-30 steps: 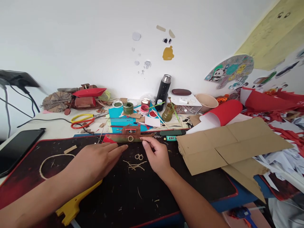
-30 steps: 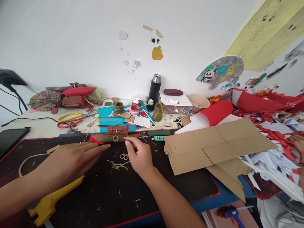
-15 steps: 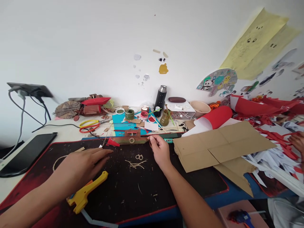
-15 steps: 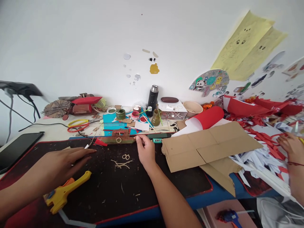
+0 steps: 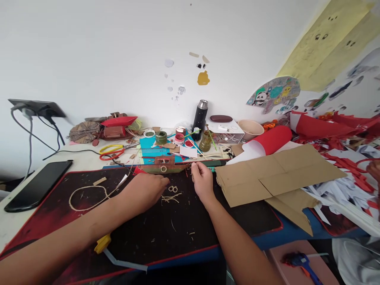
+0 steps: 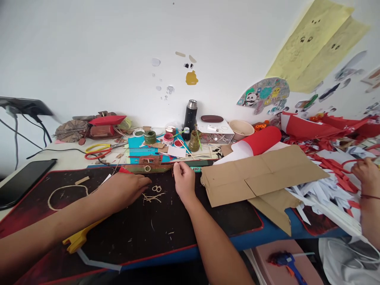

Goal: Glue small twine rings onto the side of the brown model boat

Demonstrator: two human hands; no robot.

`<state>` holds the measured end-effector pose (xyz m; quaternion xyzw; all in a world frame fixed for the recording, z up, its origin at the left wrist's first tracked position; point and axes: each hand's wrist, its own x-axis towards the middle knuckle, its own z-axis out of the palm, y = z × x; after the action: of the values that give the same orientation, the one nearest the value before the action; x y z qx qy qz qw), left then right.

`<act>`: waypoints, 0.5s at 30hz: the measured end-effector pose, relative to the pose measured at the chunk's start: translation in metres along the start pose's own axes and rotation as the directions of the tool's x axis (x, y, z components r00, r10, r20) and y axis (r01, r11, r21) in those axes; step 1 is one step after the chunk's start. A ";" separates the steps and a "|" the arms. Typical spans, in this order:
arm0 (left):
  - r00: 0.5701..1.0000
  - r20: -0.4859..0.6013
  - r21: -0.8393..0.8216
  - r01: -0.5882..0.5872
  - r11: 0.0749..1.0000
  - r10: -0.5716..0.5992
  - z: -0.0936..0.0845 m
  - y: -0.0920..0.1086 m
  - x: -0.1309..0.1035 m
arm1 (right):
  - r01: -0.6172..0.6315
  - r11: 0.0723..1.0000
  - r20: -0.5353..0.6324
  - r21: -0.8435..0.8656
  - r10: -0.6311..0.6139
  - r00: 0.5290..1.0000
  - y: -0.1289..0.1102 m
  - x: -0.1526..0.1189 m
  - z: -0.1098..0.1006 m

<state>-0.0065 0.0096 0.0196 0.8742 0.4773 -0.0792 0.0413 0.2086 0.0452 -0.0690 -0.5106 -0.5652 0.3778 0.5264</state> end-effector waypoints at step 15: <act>0.995 0.075 0.056 -0.070 0.996 0.066 0.025 0.018 0.036 | 0.071 0.997 0.042 0.030 -0.073 0.996 -0.019 -0.006 -0.001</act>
<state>0.0254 0.0261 -0.0120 0.8874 0.4427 -0.1234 0.0357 0.2060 0.0358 -0.0515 -0.4739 -0.5891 0.3777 0.5345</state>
